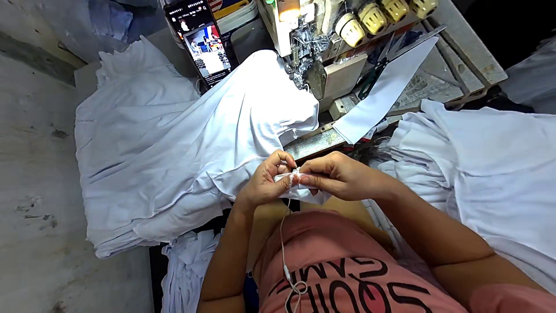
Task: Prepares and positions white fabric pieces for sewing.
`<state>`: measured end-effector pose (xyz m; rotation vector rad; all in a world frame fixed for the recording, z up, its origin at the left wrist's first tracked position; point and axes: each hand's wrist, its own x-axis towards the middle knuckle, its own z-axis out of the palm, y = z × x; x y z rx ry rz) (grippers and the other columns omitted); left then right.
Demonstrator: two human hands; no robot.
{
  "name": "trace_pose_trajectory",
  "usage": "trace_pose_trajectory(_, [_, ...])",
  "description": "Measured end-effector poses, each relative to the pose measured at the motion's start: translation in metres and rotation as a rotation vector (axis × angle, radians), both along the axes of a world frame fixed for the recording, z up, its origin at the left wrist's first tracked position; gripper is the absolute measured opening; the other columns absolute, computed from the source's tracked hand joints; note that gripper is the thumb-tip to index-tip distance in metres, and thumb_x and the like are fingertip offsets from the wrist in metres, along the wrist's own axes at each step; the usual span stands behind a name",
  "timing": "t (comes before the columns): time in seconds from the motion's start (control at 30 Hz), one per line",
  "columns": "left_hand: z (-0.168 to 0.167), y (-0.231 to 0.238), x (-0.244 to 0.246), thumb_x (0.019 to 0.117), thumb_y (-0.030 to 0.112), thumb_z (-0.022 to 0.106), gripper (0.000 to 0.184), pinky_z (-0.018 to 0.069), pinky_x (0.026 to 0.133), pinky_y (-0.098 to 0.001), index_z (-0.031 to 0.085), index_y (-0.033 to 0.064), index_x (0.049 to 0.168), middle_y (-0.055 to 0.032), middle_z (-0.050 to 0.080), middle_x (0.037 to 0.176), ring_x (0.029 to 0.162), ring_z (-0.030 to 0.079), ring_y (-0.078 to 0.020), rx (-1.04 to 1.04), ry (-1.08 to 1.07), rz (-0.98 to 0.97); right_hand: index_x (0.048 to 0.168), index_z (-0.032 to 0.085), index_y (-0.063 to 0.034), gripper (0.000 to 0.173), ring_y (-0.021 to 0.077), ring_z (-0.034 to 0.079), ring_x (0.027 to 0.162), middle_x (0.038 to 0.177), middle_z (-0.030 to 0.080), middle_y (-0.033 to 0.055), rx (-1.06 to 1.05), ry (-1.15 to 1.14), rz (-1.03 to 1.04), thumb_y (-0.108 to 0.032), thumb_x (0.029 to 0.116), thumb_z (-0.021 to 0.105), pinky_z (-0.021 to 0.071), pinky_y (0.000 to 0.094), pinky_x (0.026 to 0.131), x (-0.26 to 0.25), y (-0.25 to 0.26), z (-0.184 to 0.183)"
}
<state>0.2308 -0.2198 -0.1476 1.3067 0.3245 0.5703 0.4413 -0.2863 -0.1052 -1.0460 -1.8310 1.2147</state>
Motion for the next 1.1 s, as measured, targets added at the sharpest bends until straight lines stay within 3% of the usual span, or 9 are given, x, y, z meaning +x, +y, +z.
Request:
trace_pose_trajectory(0.1, [0.016, 0.012, -0.011, 0.0934, 0.01, 0.065, 0.003, 0.0487, 0.066, -0.0114, 0.063, 0.0076, 0.094, 0.0153, 0.06, 0.073, 0.067, 0.056, 0.0092, 0.232, 0.221, -0.01, 0.096, 0.07, 0.0017, 0.026, -0.0101, 0.051, 0.063, 0.07, 0.06, -0.0036, 0.048, -0.066, -0.053, -0.015, 0.1059, 0.052, 0.0428, 0.0061, 0.062, -0.003, -0.005, -0.005])
trace_pose_trajectory(0.23, [0.031, 0.024, -0.022, 0.0943, 0.014, 0.068, 0.013, 0.0489, 0.069, -0.0103, 0.067, 0.0055, 0.085, 0.0108, 0.063, 0.075, 0.071, 0.058, 0.0094, 0.442, 0.319, -0.035, 0.098, 0.069, 0.0012, 0.024, -0.0035, 0.053, 0.063, 0.071, 0.062, 0.0017, 0.136, -0.137, -0.117, -0.013, 0.1048, 0.051, 0.0441, 0.01, 0.063, -0.01, -0.008, -0.012])
trace_pose_trajectory(0.4, [0.055, 0.036, -0.024, 0.0928, 0.028, 0.071, 0.021, 0.0423, 0.057, -0.0097, 0.071, 0.007, 0.087, 0.0084, 0.061, 0.067, 0.06, 0.052, 0.0087, 0.76, 0.463, -0.046, 0.1, 0.071, 0.0017, 0.021, 0.0036, 0.058, 0.064, 0.074, 0.065, 0.0059, 0.238, -0.14, -0.192, -0.009, 0.1018, 0.053, 0.049, 0.0164, 0.063, -0.015, -0.007, -0.023])
trace_pose_trajectory(0.53, [0.082, 0.057, -0.027, 0.09, 0.027, 0.067, 0.019, 0.0466, 0.058, -0.0131, 0.072, 0.0095, 0.093, 0.0069, 0.063, 0.072, 0.063, 0.056, 0.0052, 0.916, 0.572, -0.13, 0.098, 0.069, 0.0052, 0.019, 0.0023, 0.059, 0.066, 0.074, 0.066, 0.0069, 0.286, -0.045, -0.319, -0.004, 0.099, 0.053, 0.0499, 0.015, 0.064, -0.016, -0.004, -0.031])
trace_pose_trajectory(0.73, [0.104, 0.08, 0.011, 0.0935, 0.014, 0.065, 0.012, 0.0489, 0.07, -0.0277, 0.072, 0.0037, 0.094, -0.0065, 0.069, 0.08, 0.073, 0.062, -0.009, 1.151, 0.575, 0.178, 0.1, 0.068, 0.0041, 0.015, 0.0, 0.06, 0.072, 0.082, 0.066, 0.0049, 0.297, 0.117, -0.655, -0.005, 0.0991, 0.057, 0.0519, 0.0142, 0.068, -0.018, 0.015, -0.034])
trace_pose_trajectory(0.83, [0.096, 0.094, 0.036, 0.0957, 0.014, 0.064, 0.017, 0.0436, 0.076, -0.0276, 0.07, -0.0016, 0.091, -0.0119, 0.064, 0.082, 0.079, 0.057, -0.0138, 1.21, 0.51, 0.369, 0.095, 0.072, 0.0014, 0.014, 0.0116, 0.055, 0.1, 0.101, 0.058, 0.0091, 0.392, 0.111, -0.854, -0.009, 0.0968, 0.062, 0.0468, 0.0221, 0.088, -0.016, 0.038, -0.036])
trace_pose_trajectory(0.9, [0.086, 0.107, 0.05, 0.0968, 0.014, 0.064, 0.019, 0.0417, 0.082, -0.0278, 0.066, -0.003, 0.09, -0.013, 0.061, 0.087, 0.086, 0.056, -0.0157, 1.186, 0.456, 0.41, 0.094, 0.073, 0.0005, 0.015, 0.0132, 0.052, 0.105, 0.105, 0.055, 0.0096, 0.43, 0.139, -0.934, -0.012, 0.095, 0.065, 0.0436, 0.0237, 0.093, -0.013, 0.057, -0.04])
trace_pose_trajectory(1.03, [0.062, 0.13, 0.062, 0.098, 0.013, 0.062, 0.018, 0.0469, 0.085, -0.03, 0.065, -0.0044, 0.095, -0.0189, 0.065, 0.105, 0.093, 0.061, -0.0179, 1.058, 0.452, 0.362, 0.099, 0.074, 0.0022, 0.015, 0.005, 0.053, 0.093, 0.099, 0.054, 0.0065, 0.308, 0.196, -0.937, -0.01, 0.0949, 0.066, 0.0446, 0.0139, 0.08, -0.009, 0.069, -0.042])
trace_pose_trajectory(1.1, [0.058, 0.134, 0.062, 0.0993, 0.016, 0.061, 0.019, 0.049, 0.079, -0.023, 0.065, -0.0024, 0.096, -0.0156, 0.064, 0.107, 0.087, 0.061, -0.0102, 1.027, 0.47, 0.337, 0.1, 0.074, 0.0029, 0.014, 0.0021, 0.055, 0.086, 0.095, 0.057, 0.0053, 0.263, 0.237, -0.907, -0.009, 0.0952, 0.066, 0.0458, 0.0123, 0.076, -0.007, 0.067, -0.041])
